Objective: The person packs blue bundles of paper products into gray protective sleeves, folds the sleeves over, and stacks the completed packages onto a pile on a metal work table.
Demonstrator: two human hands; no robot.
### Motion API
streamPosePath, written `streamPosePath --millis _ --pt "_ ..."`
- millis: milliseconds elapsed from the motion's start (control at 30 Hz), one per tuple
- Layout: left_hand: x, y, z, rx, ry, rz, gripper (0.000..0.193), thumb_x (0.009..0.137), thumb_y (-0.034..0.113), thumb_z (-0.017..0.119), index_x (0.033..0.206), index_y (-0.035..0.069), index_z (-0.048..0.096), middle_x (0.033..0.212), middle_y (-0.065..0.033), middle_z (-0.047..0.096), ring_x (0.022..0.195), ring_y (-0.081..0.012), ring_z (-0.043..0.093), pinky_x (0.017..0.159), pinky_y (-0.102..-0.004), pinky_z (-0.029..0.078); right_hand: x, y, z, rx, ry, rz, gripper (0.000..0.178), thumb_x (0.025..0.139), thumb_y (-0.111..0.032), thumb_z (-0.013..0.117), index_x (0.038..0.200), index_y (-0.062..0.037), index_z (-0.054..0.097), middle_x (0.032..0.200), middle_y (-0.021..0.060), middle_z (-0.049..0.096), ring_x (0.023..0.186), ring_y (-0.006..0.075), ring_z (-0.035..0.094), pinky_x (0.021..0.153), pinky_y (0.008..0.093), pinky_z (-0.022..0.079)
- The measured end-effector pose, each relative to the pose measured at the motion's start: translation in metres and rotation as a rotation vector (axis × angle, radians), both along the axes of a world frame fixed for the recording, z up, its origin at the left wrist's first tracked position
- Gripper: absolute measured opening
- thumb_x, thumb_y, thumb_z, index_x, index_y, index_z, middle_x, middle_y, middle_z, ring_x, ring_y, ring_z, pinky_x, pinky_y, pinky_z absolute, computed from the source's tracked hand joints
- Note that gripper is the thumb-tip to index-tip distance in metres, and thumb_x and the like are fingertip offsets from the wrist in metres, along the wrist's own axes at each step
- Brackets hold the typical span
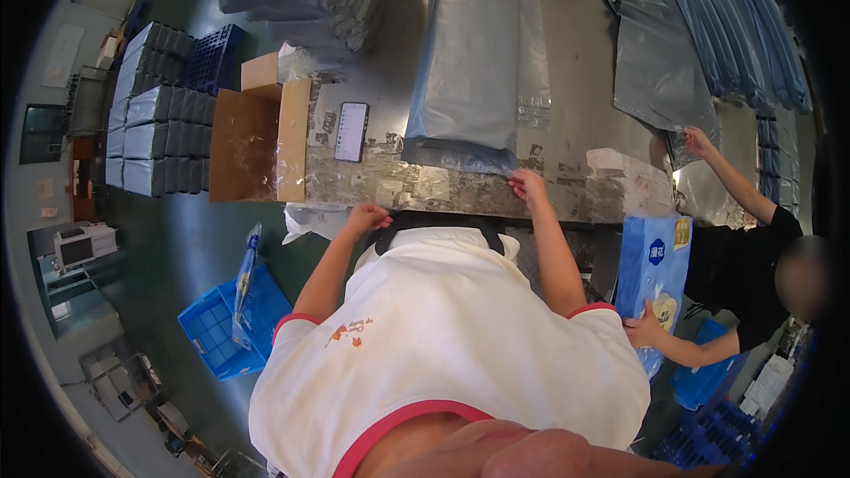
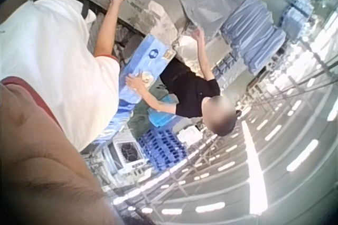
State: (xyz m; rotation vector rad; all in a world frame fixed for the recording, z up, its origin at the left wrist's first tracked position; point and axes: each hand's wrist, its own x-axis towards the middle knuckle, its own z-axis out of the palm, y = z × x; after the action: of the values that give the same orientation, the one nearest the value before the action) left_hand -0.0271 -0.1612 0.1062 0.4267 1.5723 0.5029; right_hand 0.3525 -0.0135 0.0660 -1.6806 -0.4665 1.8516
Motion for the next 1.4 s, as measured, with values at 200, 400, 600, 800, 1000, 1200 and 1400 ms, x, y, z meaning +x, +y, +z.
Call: streamPosePath --millis 200,400,600,800,1000,1200,1400 --pt "-0.171 -0.017 -0.005 0.351 0.486 0.139 0.012 0.075 0.01 0.048 0.076 0.004 0.059 0.065 -0.0052 0.059 0.051 -0.0088 0.051 0.045 -0.0196 0.039 0.002 0.002 0.002 0.044 -0.161 0.006 0.016 0.073 -0.012 0.055 0.086 -0.0028 0.057 0.072 0.0055 0.061 0.053 0.009 0.055 0.04 0.0177 0.038" --pt "-0.35 -0.035 -0.017 0.368 1.653 -0.097 0.032 0.079 0.017 0.042 0.106 0.0 0.047 0.104 -0.02 0.049 0.096 -0.0281 0.047 0.081 -0.0361 0.036 -0.008 0.0 -0.006 0.09 -0.179 0.009 0.024 0.076 -0.015 0.055 0.095 -0.0004 0.054 0.074 0.0069 0.061 0.053 0.0102 0.056 0.042 0.0189 0.039" --pt "-0.363 0.06 0.013 0.372 0.725 0.13 0.038 0.078 0.035 0.045 0.082 0.0 0.059 0.084 -0.0173 0.057 0.084 -0.0235 0.052 0.08 -0.0319 0.038 0.011 -0.019 0.023 0.093 -0.228 0.181 0.029 0.082 -0.023 0.048 0.103 -0.004 0.052 0.084 0.0051 0.06 0.063 0.0096 0.056 0.05 0.0195 0.041" --pt "-0.388 0.069 0.063 0.11 0.429 0.029 0.043 0.075 0.037 0.049 0.102 0.004 0.049 0.092 -0.0145 0.057 0.09 -0.0243 0.051 0.079 -0.0354 0.04 0.024 -0.013 0.029 0.025 -0.248 0.194 0.029 0.082 -0.024 0.048 0.103 -0.0053 0.052 0.084 0.0051 0.06 0.062 0.0099 0.055 0.05 0.0201 0.041" --pt "-0.429 0.056 0.036 0.178 1.166 -0.174 0.054 0.069 0.026 0.057 0.117 0.008 0.04 0.09 -0.0115 0.058 0.089 -0.0242 0.053 0.074 -0.0358 0.043 0.021 0.005 0.033 0.078 -0.337 0.317 0.03 0.081 -0.023 0.05 0.106 -0.0061 0.051 0.084 0.0052 0.06 0.063 0.0103 0.055 0.051 0.0211 0.041" --pt "-0.376 0.082 0.031 0.039 0.776 0.36 0.079 0.059 0.009 0.067 0.126 0.005 0.025 0.105 -0.0167 0.052 0.093 -0.0223 0.052 0.078 -0.0291 0.041 0.022 0.01 0.043 0.134 -0.403 0.405 0.031 0.08 -0.021 0.049 0.107 -0.0056 0.05 0.087 0.0054 0.059 0.063 0.0097 0.055 0.052 0.0204 0.04" --pt "-0.381 0.061 0.017 0.561 1.014 0.276 0.054 0.067 0.009 0.063 0.116 0.002 0.042 0.104 -0.0123 0.053 0.093 -0.0192 0.051 0.078 -0.026 0.04 0.034 0.015 0.043 0.119 -0.385 0.484 0.033 0.079 -0.022 0.049 0.108 -0.0061 0.049 0.087 0.0048 0.059 0.063 0.0094 0.055 0.051 0.02 0.04"
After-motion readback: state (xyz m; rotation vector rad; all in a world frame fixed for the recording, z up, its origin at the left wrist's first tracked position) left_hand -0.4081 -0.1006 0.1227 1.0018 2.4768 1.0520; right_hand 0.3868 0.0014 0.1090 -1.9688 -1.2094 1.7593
